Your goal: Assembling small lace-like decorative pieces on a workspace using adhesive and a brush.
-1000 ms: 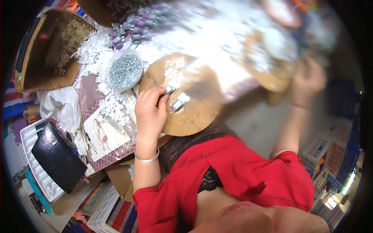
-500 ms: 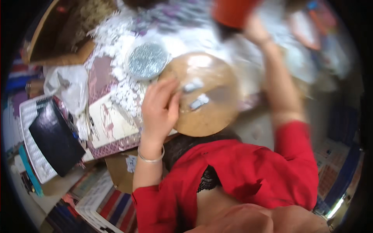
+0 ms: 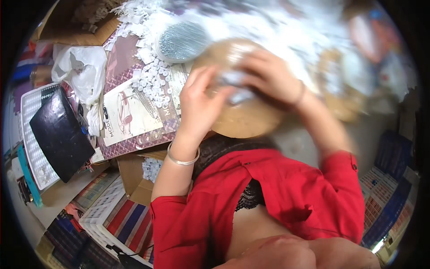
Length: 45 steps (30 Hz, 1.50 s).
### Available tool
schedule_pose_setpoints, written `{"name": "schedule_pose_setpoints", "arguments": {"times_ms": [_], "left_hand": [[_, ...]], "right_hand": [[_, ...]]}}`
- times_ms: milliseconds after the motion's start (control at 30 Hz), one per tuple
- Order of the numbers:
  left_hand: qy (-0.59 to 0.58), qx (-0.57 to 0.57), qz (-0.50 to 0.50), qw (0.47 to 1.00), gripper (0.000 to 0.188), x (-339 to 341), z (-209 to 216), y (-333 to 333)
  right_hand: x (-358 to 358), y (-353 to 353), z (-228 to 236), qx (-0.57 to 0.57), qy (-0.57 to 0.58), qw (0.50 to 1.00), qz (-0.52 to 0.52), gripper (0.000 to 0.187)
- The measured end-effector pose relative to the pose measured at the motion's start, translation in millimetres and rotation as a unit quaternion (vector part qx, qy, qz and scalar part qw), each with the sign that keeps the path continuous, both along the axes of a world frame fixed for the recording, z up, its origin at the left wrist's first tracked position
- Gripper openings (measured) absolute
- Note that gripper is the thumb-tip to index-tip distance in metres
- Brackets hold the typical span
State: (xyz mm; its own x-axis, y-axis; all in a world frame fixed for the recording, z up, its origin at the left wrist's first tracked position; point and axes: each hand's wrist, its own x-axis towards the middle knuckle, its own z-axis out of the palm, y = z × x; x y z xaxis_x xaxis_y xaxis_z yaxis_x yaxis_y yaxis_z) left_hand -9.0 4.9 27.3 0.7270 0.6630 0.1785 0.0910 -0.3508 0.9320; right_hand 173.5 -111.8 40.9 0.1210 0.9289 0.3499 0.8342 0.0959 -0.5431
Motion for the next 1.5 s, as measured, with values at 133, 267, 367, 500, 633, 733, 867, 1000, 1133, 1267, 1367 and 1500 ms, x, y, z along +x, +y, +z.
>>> {"name": "schedule_pose_setpoints", "arguments": {"times_ms": [133,267,367,500,633,733,867,1000,1133,1267,1367,1500], "left_hand": [[0.059,0.143,-0.054,0.987,0.025,12.1,-11.5,6.9],[0.036,0.271,-0.087,0.958,0.02,21.1,-14.4,3.7],[0.044,0.274,-0.092,0.956,0.021,21.6,-12.5,7.1],[0.044,0.276,-0.092,0.956,0.024,17.3,-14.1,9.9],[0.05,0.252,-0.045,0.965,0.025,11.1,-11.0,12.2],[0.07,0.256,-0.048,0.963,0.026,9.4,-6.5,15.1],[0.049,0.281,-0.056,0.957,0.027,14.1,5.7,9.3],[-0.019,0.255,-0.007,0.967,0.026,10.2,5.2,4.1],[-0.077,0.227,-0.006,0.971,0.024,50.8,22.5,-15.9],[-0.074,0.292,-0.044,0.952,0.025,31.3,18.4,-14.8],[-0.082,0.37,-0.066,0.923,0.029,10.7,21.3,-16.6],[-0.017,0.295,-0.097,0.951,0.041,-10.9,27.2,-8.6]], "right_hand": [[6.5,2.0,-9.8,-0.034,0.024,0.999,-0.001,0.024],[10.2,-4.5,-9.8,-0.076,0.136,0.987,-0.042,0.017],[9.7,3.6,-2.7,-0.115,0.07,0.99,-0.028,0.017],[28.5,13.8,10.0,-0.2,0.095,0.974,0.043,0.02],[110.9,36.6,10.0,-0.046,-0.035,0.961,-0.27,0.017],[178.4,61.8,-9.8,-0.097,-0.12,0.928,-0.338,0.029],[282.5,49.3,-74.3,-0.142,-0.169,0.899,-0.377,0.033],[186.6,22.0,-26.6,-0.037,0.161,0.929,-0.331,0.039],[15.6,-0.4,11.0,0.009,0.386,0.905,-0.177,0.039],[-16.2,-26.5,31.1,0.002,0.527,0.845,-0.093,0.034],[-19.7,-34.3,36.6,-0.072,0.378,0.918,-0.094,0.032],[-25.8,-33.9,9.5,-0.021,0.219,0.972,-0.087,0.026]]}}
